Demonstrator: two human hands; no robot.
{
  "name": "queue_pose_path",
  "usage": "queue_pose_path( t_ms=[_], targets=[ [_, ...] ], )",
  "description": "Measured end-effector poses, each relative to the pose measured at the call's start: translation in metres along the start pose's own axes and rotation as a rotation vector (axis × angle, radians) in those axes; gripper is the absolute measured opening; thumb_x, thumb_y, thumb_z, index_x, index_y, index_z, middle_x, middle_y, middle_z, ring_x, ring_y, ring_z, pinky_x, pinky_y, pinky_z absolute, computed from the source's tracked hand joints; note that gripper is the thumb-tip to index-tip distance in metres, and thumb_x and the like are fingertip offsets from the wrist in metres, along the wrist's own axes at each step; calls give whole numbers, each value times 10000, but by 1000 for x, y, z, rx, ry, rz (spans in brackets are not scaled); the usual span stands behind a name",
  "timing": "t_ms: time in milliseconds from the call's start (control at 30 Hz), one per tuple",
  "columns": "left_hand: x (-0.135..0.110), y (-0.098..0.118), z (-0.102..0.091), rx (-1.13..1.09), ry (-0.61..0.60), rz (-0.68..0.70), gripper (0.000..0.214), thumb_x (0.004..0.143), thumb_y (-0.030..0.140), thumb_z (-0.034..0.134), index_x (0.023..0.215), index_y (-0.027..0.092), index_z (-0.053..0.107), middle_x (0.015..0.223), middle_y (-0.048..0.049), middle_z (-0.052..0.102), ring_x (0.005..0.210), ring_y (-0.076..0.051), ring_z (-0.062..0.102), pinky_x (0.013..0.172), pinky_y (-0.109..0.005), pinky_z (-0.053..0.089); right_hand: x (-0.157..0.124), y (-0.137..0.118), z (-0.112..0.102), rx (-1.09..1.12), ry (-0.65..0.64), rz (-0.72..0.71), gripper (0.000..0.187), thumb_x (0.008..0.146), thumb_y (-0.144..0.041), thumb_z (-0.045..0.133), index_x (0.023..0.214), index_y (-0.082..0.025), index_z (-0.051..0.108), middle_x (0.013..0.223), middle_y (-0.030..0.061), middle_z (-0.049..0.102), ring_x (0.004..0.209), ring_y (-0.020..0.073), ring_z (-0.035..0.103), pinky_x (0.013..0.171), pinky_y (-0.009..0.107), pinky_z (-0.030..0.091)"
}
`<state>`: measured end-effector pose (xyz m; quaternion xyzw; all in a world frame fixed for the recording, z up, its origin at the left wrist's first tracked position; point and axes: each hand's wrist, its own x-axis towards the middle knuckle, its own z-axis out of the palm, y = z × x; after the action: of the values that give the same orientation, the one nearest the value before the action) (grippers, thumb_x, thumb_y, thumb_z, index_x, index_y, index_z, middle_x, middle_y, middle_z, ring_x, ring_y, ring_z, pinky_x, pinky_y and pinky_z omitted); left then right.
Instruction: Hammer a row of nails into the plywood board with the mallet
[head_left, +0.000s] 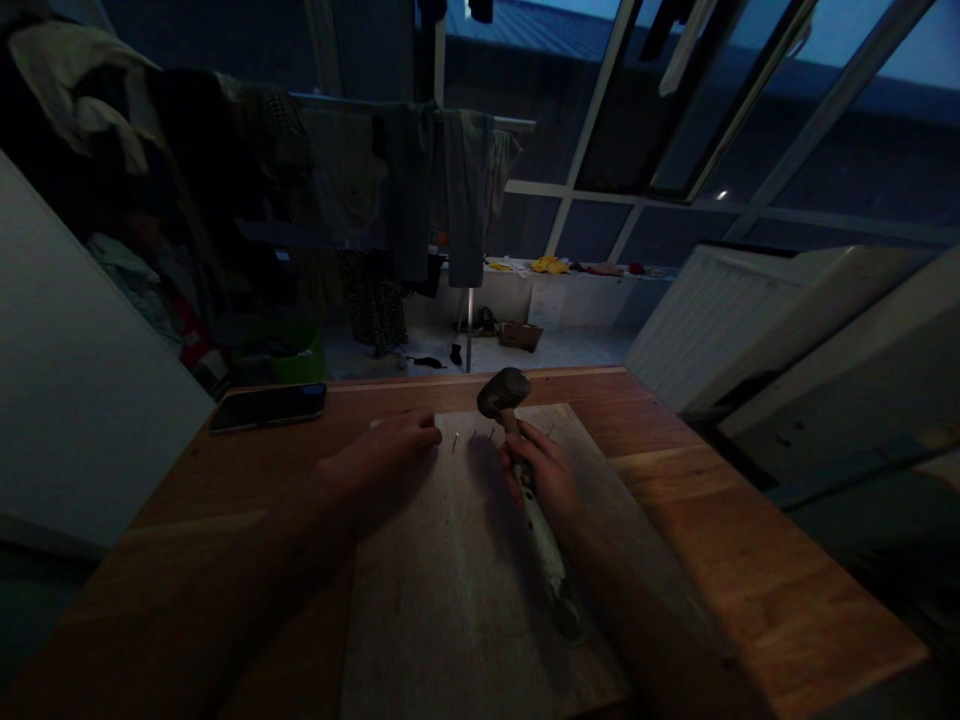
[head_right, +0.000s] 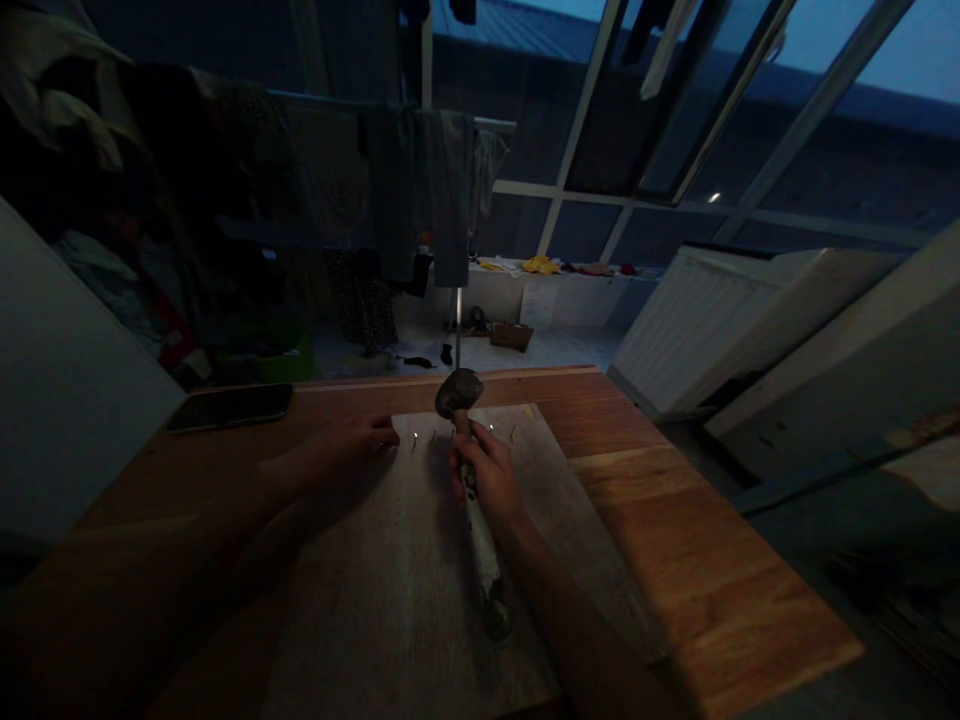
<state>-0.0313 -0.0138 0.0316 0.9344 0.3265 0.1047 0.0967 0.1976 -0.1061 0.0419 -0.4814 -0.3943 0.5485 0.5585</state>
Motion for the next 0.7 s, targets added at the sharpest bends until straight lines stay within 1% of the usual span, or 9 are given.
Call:
queue_pose_path(
  t_ms=[67, 133, 233, 367, 433, 533, 600, 700],
  targets=[
    [1, 1, 2, 6, 5, -8, 254, 936, 130, 506, 981, 199, 746, 1082, -93, 692, 954, -225, 657, 842, -330, 515, 0, 2, 0, 1, -2, -6, 333, 728, -465, 700, 916, -207, 603, 587, -80, 583, 301, 82, 452, 269, 211, 303],
    [1, 2, 5, -58, 43, -38, 269, 938, 140, 492, 1013, 199, 743, 1099, -96, 699, 964, -223, 661, 848, -332, 521, 1, 4, 0, 6, -3, -9, 306, 743, -459, 697, 887, -210, 591, 597, -76, 587, 303, 79, 451, 272, 212, 303],
    [4, 5, 12, -262, 158, -127, 252, 907, 174, 539, 1065, 192, 735, 1039, -78, 729, 915, -201, 677, 829, -311, 531, 1, 5, 0, 2, -25, -22, 310, 764, -458, 688, 925, -208, 600, 602, -77, 589, 309, 81, 455, 275, 211, 315],
    [5, 5, 21, -491, 286, -238, 216, 850, 256, 627, 1008, 162, 739, 885, -53, 738, 792, -181, 677, 735, -289, 530, -1, 6, 3, -29, -101, -19, 312, 773, -473, 692, 914, -209, 604, 603, -73, 595, 306, 83, 457, 275, 213, 329],
    [5, 5, 23, -526, 291, -248, 197, 841, 281, 643, 958, 160, 746, 873, -52, 739, 786, -180, 677, 723, -288, 522, -3, 8, 6, -32, -149, 7, 295, 782, -462, 698, 918, -215, 613, 614, -69, 605, 305, 83, 458, 276, 213, 318],
    [4, 4, 21, -514, 267, -234, 174, 849, 286, 641, 895, 168, 760, 869, -50, 743, 807, -182, 676, 756, -298, 517, -6, 11, 10, -44, -213, 19, 257, 804, -448, 698, 905, -221, 631, 630, -58, 616, 315, 82, 465, 282, 210, 303],
    [4, 3, 20, -513, 261, -217, 166, 850, 269, 633, 869, 171, 765, 864, -48, 744, 804, -179, 674, 767, -297, 514, -6, 13, 12, -58, -237, 10, 253, 810, -450, 694, 901, -220, 638, 635, -54, 616, 322, 81, 469, 282, 207, 301],
    [5, 2, 20, -523, 276, -212, 163, 847, 245, 626, 841, 166, 768, 852, -50, 742, 781, -172, 668, 753, -288, 510, -7, 15, 13, -73, -255, 3, 276, 814, -452, 683, 952, -216, 646, 629, -58, 608, 322, 84, 471, 277, 204, 306]
  ],
)
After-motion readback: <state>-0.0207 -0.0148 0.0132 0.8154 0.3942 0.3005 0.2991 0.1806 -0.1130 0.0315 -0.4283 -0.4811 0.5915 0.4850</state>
